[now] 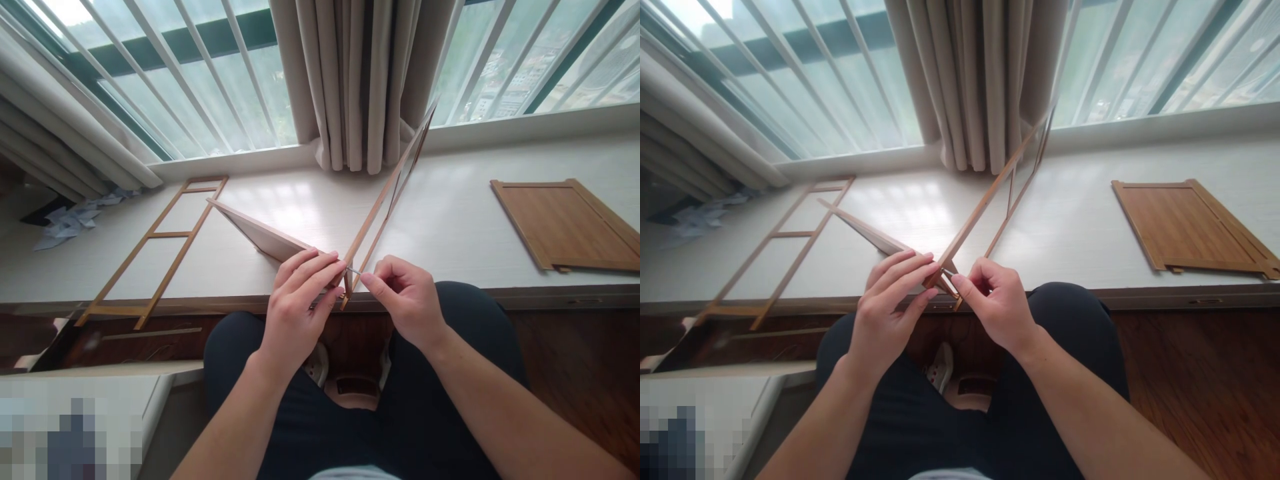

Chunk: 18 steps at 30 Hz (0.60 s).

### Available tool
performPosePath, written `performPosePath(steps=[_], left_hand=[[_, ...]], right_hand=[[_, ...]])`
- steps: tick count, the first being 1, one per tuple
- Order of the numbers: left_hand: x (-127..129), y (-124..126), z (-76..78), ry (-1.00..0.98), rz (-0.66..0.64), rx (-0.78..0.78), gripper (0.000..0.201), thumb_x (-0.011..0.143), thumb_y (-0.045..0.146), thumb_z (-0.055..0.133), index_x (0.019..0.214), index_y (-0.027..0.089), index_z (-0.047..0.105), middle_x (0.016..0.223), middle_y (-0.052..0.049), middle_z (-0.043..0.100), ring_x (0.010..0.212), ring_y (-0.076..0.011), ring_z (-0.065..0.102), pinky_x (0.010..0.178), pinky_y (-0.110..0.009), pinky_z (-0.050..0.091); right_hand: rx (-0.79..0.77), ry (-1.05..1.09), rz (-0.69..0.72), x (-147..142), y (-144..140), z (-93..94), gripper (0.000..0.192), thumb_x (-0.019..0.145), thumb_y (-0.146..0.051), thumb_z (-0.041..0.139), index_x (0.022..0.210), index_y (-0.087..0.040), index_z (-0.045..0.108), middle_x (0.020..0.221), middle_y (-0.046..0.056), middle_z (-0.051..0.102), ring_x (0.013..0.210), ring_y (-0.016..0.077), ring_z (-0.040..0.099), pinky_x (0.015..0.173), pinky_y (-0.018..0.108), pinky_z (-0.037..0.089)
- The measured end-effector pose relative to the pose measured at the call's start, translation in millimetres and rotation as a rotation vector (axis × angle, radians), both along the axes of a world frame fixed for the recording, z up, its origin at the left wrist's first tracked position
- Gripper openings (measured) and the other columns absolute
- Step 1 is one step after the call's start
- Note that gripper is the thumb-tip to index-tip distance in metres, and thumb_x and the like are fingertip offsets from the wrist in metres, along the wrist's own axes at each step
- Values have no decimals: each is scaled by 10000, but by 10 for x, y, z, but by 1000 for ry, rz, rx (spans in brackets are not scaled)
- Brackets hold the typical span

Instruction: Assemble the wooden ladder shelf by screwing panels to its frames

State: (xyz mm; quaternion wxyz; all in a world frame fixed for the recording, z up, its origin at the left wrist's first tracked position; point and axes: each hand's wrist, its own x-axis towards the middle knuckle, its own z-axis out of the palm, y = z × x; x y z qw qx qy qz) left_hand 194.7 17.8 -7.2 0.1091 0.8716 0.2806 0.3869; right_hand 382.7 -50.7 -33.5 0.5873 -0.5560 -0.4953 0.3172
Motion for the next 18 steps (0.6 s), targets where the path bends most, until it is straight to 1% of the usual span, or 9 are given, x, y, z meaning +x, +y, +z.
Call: performPosePath(steps=[7, 11, 18], left_hand=[[3, 17, -10, 4, -8, 10, 303, 979, 249, 654, 1275, 257, 717, 1317, -43, 728, 1317, -254, 585, 1143, -478, 506], [-4, 37, -17, -6, -17, 12, 306, 972, 250, 668, 1273, 260, 718, 1304, -41, 733, 1308, -251, 588, 1138, -474, 507], [-13, 60, -13, -30, -43, 8, 306, 951, 220, 697, 1252, 263, 729, 1287, -34, 741, 1283, -239, 598, 1132, -458, 508]], right_hand=[[27, -57, -13, -18, 4, 11, 382, 939, -372, 707, 659, -202, 510, 586, -59, 440, 536, 90, 381, 506, 251, 311], [47, -112, -8, 1, 10, 5, 362, 952, -362, 695, 676, -205, 520, 607, -53, 471, 549, 95, 410, 524, 253, 342], [203, -330, 3, 55, 43, -9, 293, 971, -296, 674, 727, -216, 535, 652, -39, 490, 579, 113, 424, 566, 276, 370]])
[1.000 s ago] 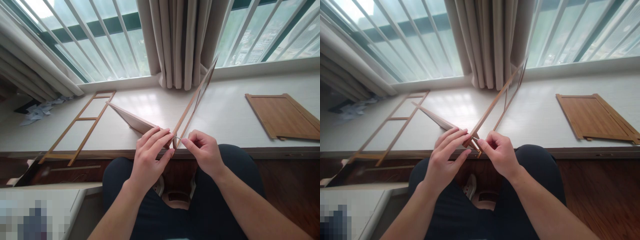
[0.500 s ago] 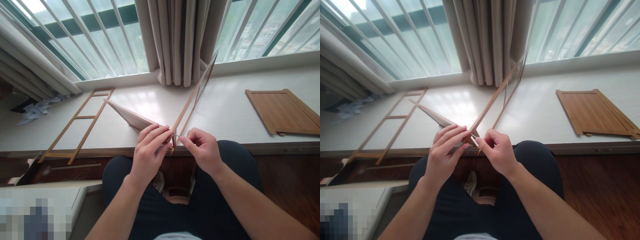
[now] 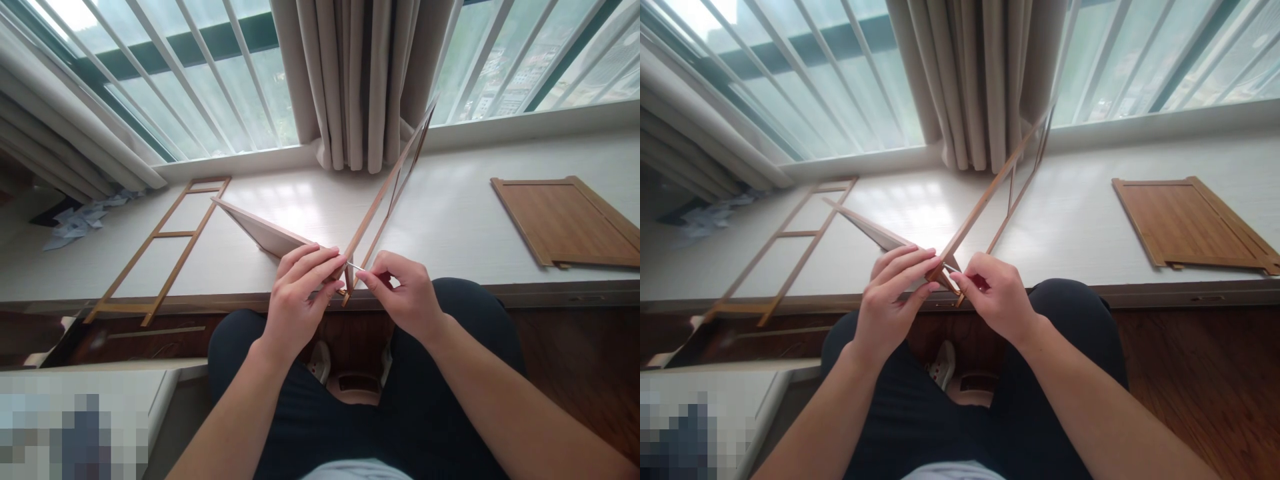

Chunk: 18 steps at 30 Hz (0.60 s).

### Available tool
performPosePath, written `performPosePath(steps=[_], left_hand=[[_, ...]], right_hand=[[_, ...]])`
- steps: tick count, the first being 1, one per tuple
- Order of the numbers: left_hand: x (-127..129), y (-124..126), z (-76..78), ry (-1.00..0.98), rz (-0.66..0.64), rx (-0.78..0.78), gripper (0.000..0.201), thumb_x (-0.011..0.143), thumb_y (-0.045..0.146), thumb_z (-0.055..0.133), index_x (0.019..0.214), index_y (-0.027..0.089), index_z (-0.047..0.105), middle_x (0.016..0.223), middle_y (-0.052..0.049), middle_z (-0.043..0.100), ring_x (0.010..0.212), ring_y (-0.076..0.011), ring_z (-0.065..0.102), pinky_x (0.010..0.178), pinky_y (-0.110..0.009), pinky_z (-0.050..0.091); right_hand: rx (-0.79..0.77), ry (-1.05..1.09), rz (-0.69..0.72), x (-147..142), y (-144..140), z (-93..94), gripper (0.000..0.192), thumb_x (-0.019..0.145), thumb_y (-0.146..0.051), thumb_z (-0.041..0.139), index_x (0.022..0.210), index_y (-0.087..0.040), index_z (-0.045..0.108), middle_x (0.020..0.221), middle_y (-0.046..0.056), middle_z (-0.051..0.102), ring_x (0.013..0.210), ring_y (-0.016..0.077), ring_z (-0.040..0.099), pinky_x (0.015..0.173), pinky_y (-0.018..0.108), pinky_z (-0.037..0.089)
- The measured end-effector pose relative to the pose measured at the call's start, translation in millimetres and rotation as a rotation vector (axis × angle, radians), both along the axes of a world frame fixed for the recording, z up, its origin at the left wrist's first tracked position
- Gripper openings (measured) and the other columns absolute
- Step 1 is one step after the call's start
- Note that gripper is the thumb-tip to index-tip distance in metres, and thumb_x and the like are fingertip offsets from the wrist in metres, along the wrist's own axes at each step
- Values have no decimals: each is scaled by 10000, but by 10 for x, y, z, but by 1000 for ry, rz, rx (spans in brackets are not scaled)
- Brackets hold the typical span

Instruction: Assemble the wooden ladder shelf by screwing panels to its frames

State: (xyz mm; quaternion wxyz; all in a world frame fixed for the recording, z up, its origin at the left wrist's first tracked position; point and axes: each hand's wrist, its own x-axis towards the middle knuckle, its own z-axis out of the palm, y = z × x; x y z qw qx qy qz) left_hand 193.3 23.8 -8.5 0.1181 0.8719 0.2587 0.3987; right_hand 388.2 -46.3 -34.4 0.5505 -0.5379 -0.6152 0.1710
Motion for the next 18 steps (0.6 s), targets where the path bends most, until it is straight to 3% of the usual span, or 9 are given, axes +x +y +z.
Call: performPosePath(steps=[5, 10, 18], left_hand=[[9, 4, 2, -3, 3, 8, 307, 946, 223, 705, 1250, 259, 731, 1278, -36, 744, 1277, -237, 598, 1131, -455, 508], [2, 2, -4, 7, 9, 9, 302, 963, 246, 682, 1260, 270, 729, 1283, -36, 742, 1287, -244, 594, 1131, -471, 511], [1, -12, -18, 4, 14, 4, 305, 965, 242, 678, 1266, 255, 726, 1289, -44, 740, 1293, -242, 594, 1137, -466, 503]], right_hand=[[146, -217, 13, 83, 43, 9, 304, 998, -260, 630, 713, -227, 530, 685, -6, 510, 645, 152, 464, 633, 305, 392], [163, -353, 0, 161, 59, 5, 315, 1003, -297, 623, 697, -236, 581, 738, 39, 590, 709, 186, 517, 677, 323, 428], [206, -232, -33, 133, 40, -18, 226, 956, -350, 721, 783, -224, 648, 688, 9, 618, 638, 153, 533, 630, 305, 443]])
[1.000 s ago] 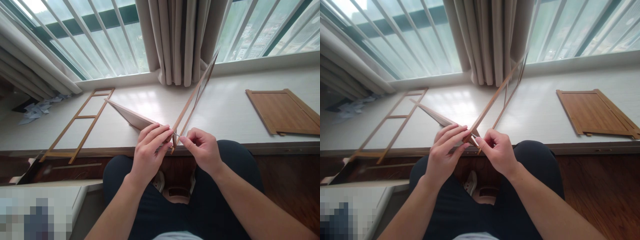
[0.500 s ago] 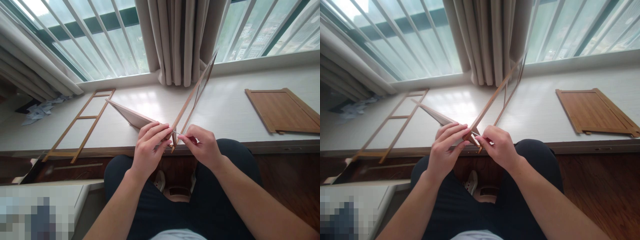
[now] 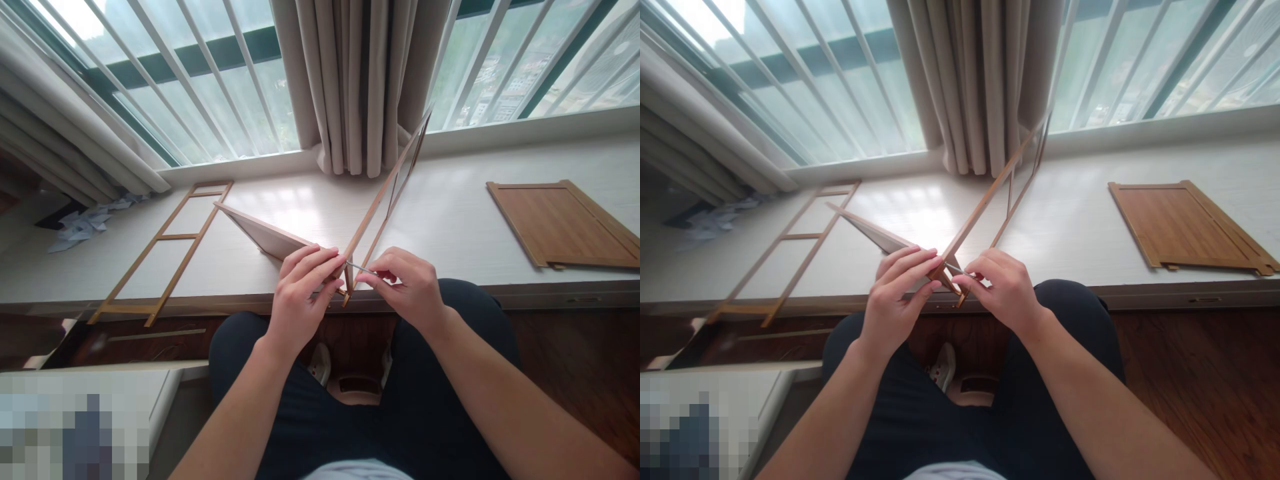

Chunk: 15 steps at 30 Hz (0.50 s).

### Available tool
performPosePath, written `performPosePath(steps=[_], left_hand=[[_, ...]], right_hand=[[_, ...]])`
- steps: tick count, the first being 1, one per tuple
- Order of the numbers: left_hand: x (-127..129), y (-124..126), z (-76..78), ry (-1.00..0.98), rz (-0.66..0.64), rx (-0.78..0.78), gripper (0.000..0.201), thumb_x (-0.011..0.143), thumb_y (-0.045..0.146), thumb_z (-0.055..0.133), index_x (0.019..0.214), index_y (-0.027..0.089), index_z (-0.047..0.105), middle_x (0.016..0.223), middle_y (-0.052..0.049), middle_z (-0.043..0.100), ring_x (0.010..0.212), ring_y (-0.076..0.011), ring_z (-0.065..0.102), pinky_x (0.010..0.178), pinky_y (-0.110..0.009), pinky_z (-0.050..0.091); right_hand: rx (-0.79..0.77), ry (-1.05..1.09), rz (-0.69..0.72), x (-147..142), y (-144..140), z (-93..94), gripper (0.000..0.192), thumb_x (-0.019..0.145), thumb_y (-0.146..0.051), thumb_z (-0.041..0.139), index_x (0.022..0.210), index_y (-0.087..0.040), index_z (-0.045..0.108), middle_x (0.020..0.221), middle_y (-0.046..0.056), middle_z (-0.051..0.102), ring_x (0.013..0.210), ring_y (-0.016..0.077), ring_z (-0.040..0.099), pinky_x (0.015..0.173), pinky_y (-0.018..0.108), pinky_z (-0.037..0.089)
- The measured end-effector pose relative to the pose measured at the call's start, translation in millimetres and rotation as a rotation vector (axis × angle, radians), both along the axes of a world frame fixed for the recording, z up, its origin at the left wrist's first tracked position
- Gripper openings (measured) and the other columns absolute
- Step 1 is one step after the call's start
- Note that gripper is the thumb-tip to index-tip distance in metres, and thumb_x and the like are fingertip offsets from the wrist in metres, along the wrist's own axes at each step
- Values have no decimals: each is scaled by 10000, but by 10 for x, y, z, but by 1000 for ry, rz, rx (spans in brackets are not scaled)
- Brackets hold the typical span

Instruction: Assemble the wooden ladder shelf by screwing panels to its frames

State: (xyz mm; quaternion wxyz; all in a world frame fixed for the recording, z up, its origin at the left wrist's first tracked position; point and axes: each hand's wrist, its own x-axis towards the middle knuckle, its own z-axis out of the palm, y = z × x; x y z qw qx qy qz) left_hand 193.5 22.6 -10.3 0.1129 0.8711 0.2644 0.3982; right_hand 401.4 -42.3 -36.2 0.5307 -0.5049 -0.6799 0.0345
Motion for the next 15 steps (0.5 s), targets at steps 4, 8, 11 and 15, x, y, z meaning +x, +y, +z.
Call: performPosePath(steps=[4, 8, 11, 15], left_hand=[[-4, 6, -12, 9, 11, -4, 301, 980, 282, 657, 1272, 263, 726, 1291, -50, 739, 1301, -253, 591, 1133, -485, 509], [-7, 8, -18, -1, 1, -2, 305, 978, 277, 658, 1275, 262, 725, 1292, -51, 739, 1304, -253, 589, 1138, -483, 507], [-6, 7, -21, -12, -3, -2, 306, 975, 264, 664, 1274, 265, 723, 1291, -46, 739, 1305, -248, 586, 1138, -477, 506], [-4, 2, -21, -11, 1, -10, 304, 975, 260, 665, 1273, 262, 722, 1295, -45, 738, 1309, -247, 583, 1140, -478, 502]], right_hand=[[-64, 101, -35, -5, -34, -1, 264, 910, -426, 767, 787, -219, 659, 659, -5, 619, 574, 137, 519, 586, 295, 454], [-86, 145, -63, 9, -63, -16, 261, 890, -415, 786, 777, -217, 658, 666, -2, 652, 556, 133, 549, 581, 288, 483], [-90, 155, -69, 16, -75, -26, 256, 880, -404, 798, 770, -216, 664, 684, 9, 686, 569, 138, 588, 584, 285, 499], [-110, 163, -84, 16, -82, -19, 283, 872, -409, 808, 733, -207, 668, 671, 11, 698, 565, 136, 599, 577, 279, 490]])
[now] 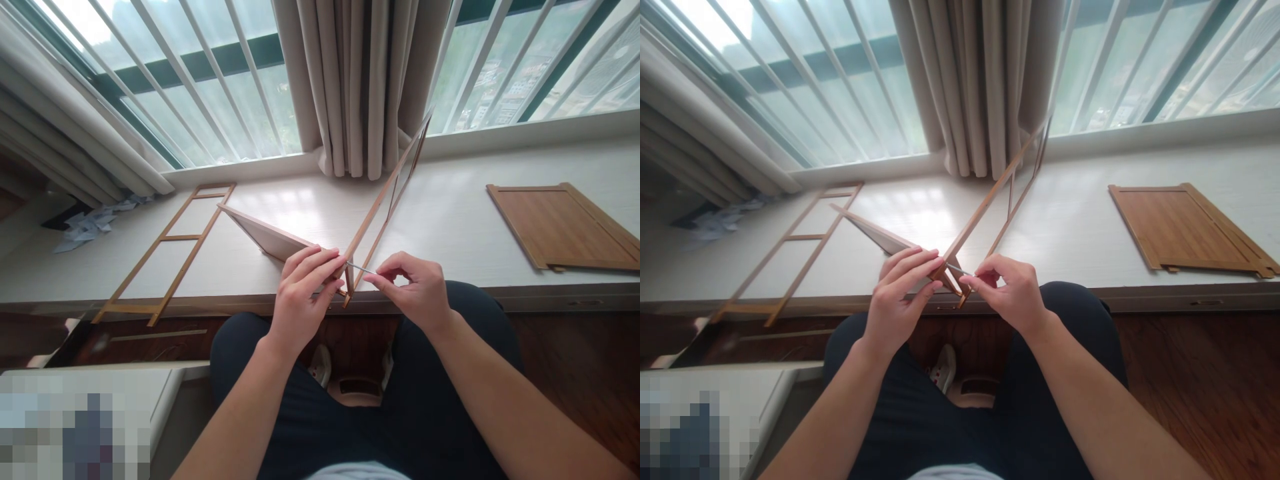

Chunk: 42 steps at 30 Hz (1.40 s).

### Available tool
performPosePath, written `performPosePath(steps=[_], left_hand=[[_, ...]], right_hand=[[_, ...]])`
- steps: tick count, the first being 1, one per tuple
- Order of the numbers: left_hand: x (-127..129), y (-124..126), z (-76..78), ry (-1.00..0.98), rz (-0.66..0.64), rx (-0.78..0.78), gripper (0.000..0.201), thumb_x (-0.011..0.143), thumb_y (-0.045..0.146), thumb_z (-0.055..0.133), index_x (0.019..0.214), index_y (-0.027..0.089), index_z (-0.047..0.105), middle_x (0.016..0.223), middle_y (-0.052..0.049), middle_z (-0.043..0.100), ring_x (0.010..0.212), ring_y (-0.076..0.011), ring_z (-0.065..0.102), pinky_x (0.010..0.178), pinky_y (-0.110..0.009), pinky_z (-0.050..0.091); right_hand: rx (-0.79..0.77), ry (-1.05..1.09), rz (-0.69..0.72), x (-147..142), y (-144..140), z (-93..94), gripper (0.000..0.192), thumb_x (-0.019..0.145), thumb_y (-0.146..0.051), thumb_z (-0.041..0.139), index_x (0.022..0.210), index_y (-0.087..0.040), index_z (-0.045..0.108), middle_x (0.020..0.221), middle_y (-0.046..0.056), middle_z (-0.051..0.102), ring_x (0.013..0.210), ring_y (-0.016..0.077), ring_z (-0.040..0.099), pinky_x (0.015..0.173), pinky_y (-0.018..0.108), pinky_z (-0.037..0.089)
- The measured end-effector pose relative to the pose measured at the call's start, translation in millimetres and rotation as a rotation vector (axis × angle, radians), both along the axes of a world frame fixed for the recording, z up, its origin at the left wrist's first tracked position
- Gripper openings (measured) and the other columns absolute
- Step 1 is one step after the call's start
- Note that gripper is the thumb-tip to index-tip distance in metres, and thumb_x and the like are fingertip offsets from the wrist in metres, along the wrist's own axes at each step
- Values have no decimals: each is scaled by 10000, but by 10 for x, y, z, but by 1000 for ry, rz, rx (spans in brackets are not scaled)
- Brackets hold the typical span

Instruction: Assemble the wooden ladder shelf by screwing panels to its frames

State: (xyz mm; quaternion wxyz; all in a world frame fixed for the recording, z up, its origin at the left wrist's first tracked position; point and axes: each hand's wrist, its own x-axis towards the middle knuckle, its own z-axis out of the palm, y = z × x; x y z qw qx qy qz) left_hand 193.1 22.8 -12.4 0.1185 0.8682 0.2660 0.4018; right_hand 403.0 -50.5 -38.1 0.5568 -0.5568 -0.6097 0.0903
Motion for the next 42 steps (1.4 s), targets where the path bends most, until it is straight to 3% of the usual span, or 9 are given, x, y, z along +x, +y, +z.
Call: performPosePath(steps=[5, 13, 28, 33, 42], left_hand=[[5, -6, 11, -5, -5, 2, 303, 968, 248, 676, 1267, 253, 724, 1294, -48, 738, 1309, -248, 585, 1141, -478, 501], [9, -4, 12, -8, -12, 0, 327, 947, 210, 702, 1272, 243, 720, 1302, -46, 733, 1312, -239, 584, 1146, -456, 497], [30, 0, 10, -25, -7, 28, 320, 930, 209, 726, 1248, 247, 733, 1273, -41, 743, 1278, -239, 604, 1130, -451, 510], [22, 2, -4, -23, -4, 30, 317, 936, 231, 722, 1253, 254, 730, 1272, -41, 743, 1282, -243, 600, 1127, -456, 513], [21, 6, -9, -8, 6, 29, 297, 959, 263, 693, 1254, 258, 730, 1283, -43, 737, 1290, -248, 597, 1128, -467, 515]], right_hand=[[-41, 32, 5, -16, -3, 17, 345, 866, -413, 810, 649, -200, 646, 589, -12, 642, 518, 118, 526, 535, 269, 433], [-270, 348, 116, -93, -20, -23, 437, 903, -480, 753, 606, -188, 623, 552, -4, 635, 513, 114, 514, 519, 259, 391], [-332, 577, 187, -156, -33, 13, 466, 884, -514, 766, 586, -187, 622, 531, 4, 630, 489, 115, 513, 507, 259, 395], [-287, 543, 190, -156, -26, -38, 424, 895, -481, 764, 628, -188, 613, 554, -13, 617, 512, 106, 502, 514, 245, 391], [-164, 290, 157, -91, -68, -32, 213, 921, -358, 744, 793, -191, 707, 692, -3, 669, 619, 123, 571, 580, 246, 453]])
